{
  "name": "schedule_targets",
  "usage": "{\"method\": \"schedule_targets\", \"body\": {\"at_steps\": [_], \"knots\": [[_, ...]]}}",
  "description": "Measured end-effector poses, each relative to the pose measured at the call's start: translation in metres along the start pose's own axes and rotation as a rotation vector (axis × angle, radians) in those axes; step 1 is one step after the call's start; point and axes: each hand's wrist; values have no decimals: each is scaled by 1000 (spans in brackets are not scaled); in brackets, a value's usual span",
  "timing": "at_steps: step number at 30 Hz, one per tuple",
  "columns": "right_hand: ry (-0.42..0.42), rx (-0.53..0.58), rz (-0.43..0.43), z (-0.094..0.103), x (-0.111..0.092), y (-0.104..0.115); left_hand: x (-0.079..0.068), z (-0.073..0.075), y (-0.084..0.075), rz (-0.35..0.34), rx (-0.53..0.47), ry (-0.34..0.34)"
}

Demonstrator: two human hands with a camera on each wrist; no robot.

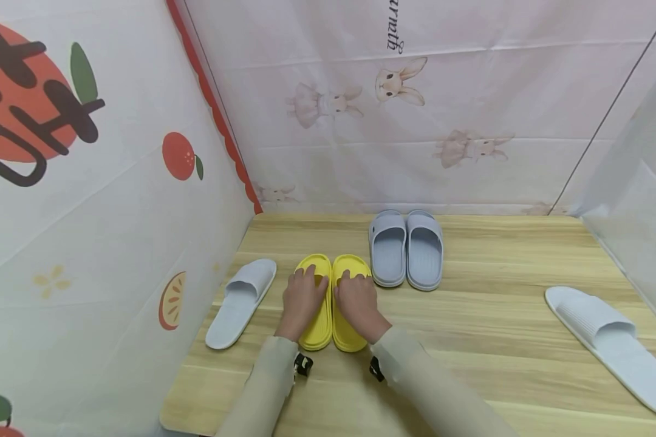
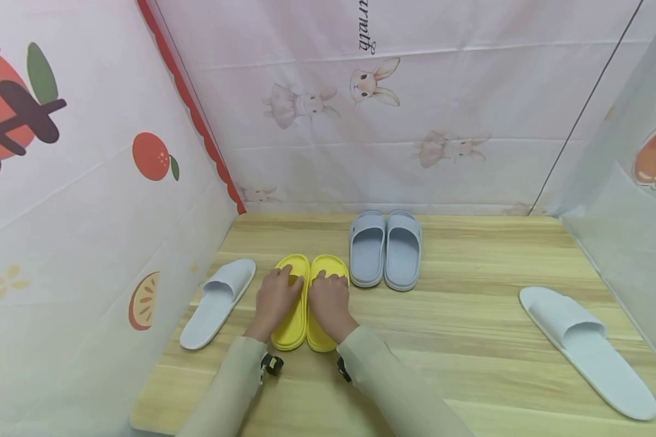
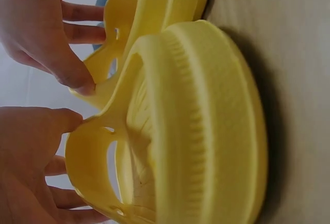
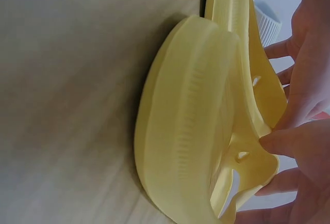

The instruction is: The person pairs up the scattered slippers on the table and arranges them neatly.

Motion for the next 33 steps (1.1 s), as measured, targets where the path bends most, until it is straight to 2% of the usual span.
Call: {"method": "schedule_targets", "body": {"at_steps": [16,24,28,33], "knots": [[-27,-51,-13,-13,40,-1,41,-1,5,-29,10,40],[-12,-35,-27,-17,56,-3,55,-3,6,-7,27,67],[-32,-75,-4,-17,60,-6,65,-4,5,-20,29,68],[-101,-102,46,-17,66,-10,75,-7,5,-15,38,86]]}}
Point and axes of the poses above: each hand's wrist, its own x-axis towards the middle knuckle, its own z-axis out of the back of the hand, y = z × x, and after that the axes turned 2 degrees about -x, right-handed
